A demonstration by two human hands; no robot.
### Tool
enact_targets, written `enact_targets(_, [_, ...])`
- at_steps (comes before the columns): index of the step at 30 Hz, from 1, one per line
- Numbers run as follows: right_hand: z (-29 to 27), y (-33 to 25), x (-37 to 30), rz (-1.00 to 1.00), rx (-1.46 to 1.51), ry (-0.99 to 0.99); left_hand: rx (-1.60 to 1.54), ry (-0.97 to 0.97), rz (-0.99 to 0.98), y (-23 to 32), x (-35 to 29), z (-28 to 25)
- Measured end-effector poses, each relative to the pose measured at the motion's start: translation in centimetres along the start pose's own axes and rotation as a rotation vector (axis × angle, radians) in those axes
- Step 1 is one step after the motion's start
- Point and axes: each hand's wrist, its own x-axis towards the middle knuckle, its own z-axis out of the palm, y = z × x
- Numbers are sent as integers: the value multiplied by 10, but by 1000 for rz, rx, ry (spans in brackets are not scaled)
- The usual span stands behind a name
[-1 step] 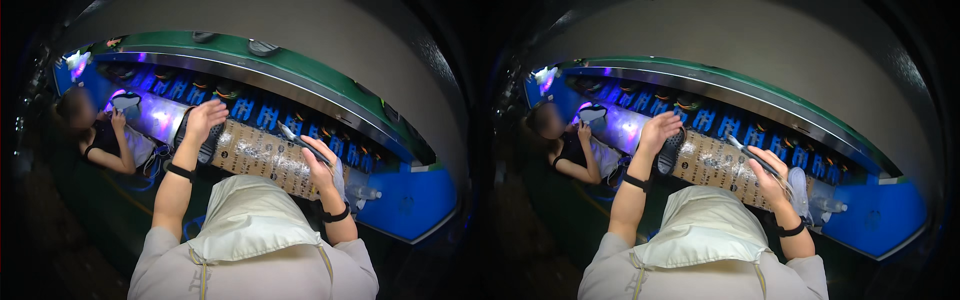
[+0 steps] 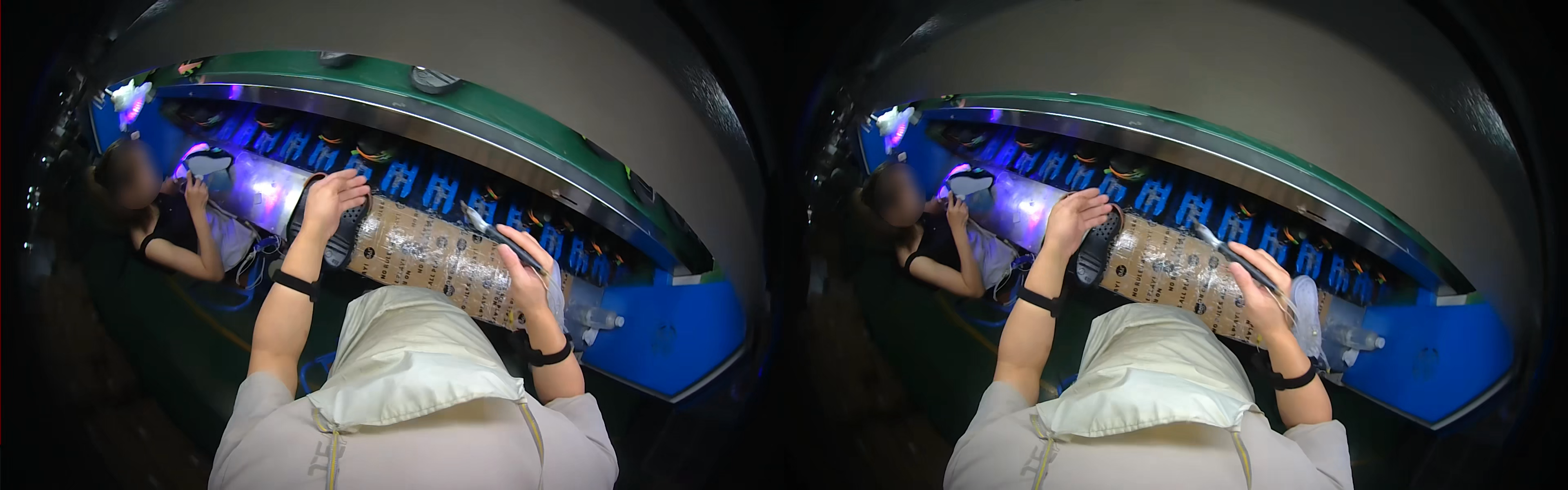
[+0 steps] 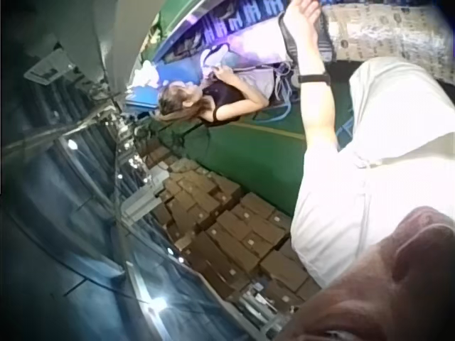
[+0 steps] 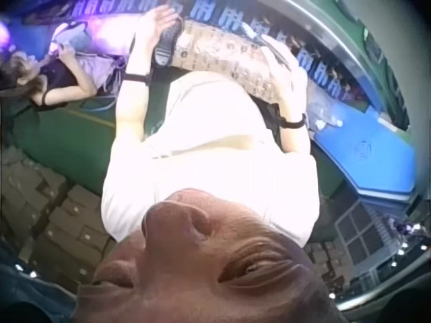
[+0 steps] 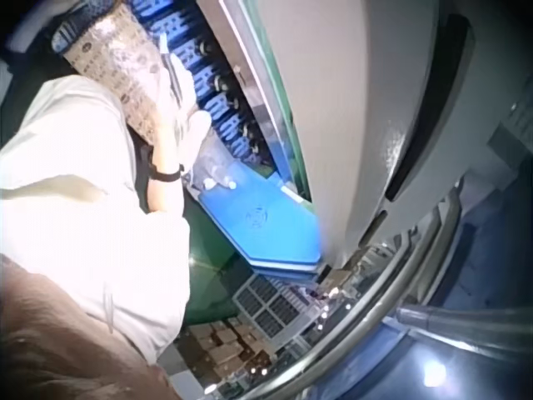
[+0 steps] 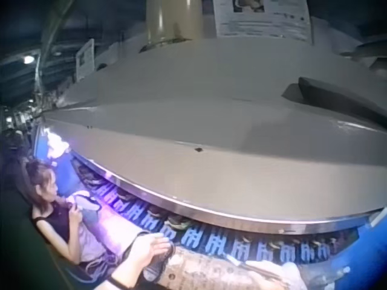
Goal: Applying adhesive or primer to shoe soles using a brush and placing them on a conveyor belt.
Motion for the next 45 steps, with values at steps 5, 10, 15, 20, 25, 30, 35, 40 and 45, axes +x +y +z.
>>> enact_targets(5, [-1, 26, -4, 217, -13, 73, 240, 163, 348, 56, 22, -69])
enact_targets(10, [10, 32, 10, 243, -101, 103, 1045, 560, 828, 181, 90, -119])
enact_targets(15, [19, 43, 21, 279, -158, 148, 1811, 544, 554, 261, 197, -208])
enact_targets(20, [16, 108, -14, 383, -456, 222, 1904, 593, 113, 297, 255, -287])
enact_targets(25, [36, 114, -11, 403, -489, 171, 1875, 629, -188, 295, 277, -369])
enact_targets(30, [47, 126, 6, 417, -467, 97, 1851, 664, -200, 297, 286, -384])
enact_targets(35, [47, 138, 15, 363, -419, 22, 1837, 640, -128, 297, 278, -359])
enact_targets(40, [52, 112, 31, 340, -355, -106, 1770, 540, 139, 289, 264, -263])
enact_targets(45, [51, 82, 37, 331, -111, -75, 1587, 483, 369, 258, 236, -170])
